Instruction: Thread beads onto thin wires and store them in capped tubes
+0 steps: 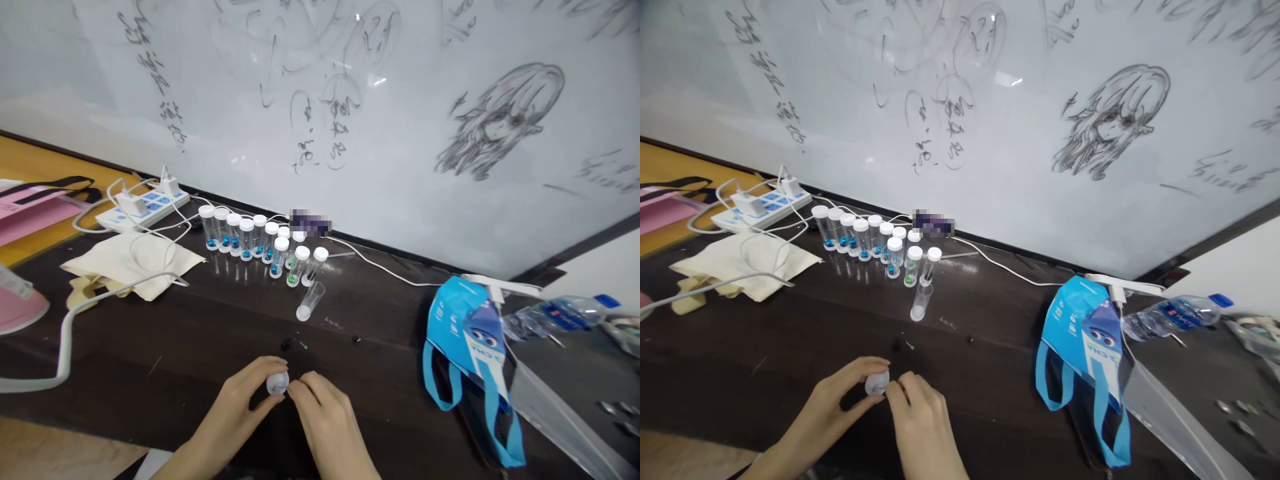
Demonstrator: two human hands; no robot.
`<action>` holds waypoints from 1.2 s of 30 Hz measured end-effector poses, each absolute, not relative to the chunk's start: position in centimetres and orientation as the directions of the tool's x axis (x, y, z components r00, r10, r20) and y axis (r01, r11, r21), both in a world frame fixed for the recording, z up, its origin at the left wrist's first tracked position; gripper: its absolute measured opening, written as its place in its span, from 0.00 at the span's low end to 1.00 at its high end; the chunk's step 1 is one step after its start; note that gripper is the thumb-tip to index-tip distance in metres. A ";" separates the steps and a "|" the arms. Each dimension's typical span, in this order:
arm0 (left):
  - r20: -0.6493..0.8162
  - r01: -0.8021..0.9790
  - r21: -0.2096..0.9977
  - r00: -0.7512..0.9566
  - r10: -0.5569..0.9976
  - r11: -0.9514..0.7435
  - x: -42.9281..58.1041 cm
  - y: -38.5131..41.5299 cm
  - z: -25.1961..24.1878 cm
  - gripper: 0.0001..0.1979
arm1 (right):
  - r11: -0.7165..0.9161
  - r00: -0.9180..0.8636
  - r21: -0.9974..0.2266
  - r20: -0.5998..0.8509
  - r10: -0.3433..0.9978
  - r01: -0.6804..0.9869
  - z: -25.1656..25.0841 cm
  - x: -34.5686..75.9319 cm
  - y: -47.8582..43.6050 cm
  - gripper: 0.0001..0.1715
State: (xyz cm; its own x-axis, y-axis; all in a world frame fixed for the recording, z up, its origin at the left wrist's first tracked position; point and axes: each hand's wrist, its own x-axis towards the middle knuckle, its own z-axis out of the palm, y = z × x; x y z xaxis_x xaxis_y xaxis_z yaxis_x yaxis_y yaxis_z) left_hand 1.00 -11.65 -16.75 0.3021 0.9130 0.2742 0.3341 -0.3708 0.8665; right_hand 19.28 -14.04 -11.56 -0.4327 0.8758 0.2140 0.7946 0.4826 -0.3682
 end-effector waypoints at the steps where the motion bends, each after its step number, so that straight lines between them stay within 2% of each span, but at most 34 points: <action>1: 0.274 0.338 0.865 0.301 0.913 -0.371 1.0 -11.7 -16.7 0.17 | 0.482 -0.434 -0.370 0.210 0.876 0.794 -11.6 19.3 -14.0 0.11; 9: 0.290 0.361 0.848 0.297 0.910 -0.388 1.0 -11.7 -16.7 0.18 | 0.503 -0.439 -0.370 0.247 0.864 0.781 -11.7 19.5 -14.1 0.12; 20: 0.329 0.381 0.815 0.318 0.889 -0.437 0.9 -11.8 -16.6 0.18 | 0.559 -0.480 -0.203 0.334 0.811 0.804 -10.6 18.9 -14.2 0.16; 26: 0.344 0.366 0.813 0.326 0.881 -0.453 0.9 -11.7 -16.5 0.18 | 0.565 -0.491 -0.229 0.311 0.814 0.793 -10.8 18.8 -14.2 0.16; 36: 0.259 0.306 0.884 0.313 0.914 -0.355 1.0 -11.9 -16.1 0.19 | 0.568 -0.483 -0.257 0.326 0.812 0.782 -10.6 18.7 -14.1 0.16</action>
State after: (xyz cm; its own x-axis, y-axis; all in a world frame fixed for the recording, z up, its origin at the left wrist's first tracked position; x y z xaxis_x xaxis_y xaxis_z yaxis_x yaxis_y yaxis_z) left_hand 1.02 -11.87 -16.11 0.3133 0.9137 0.2588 0.3055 -0.3551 0.8835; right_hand 18.74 -14.09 -10.63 -0.4832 0.8124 0.3264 0.7818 0.5682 -0.2566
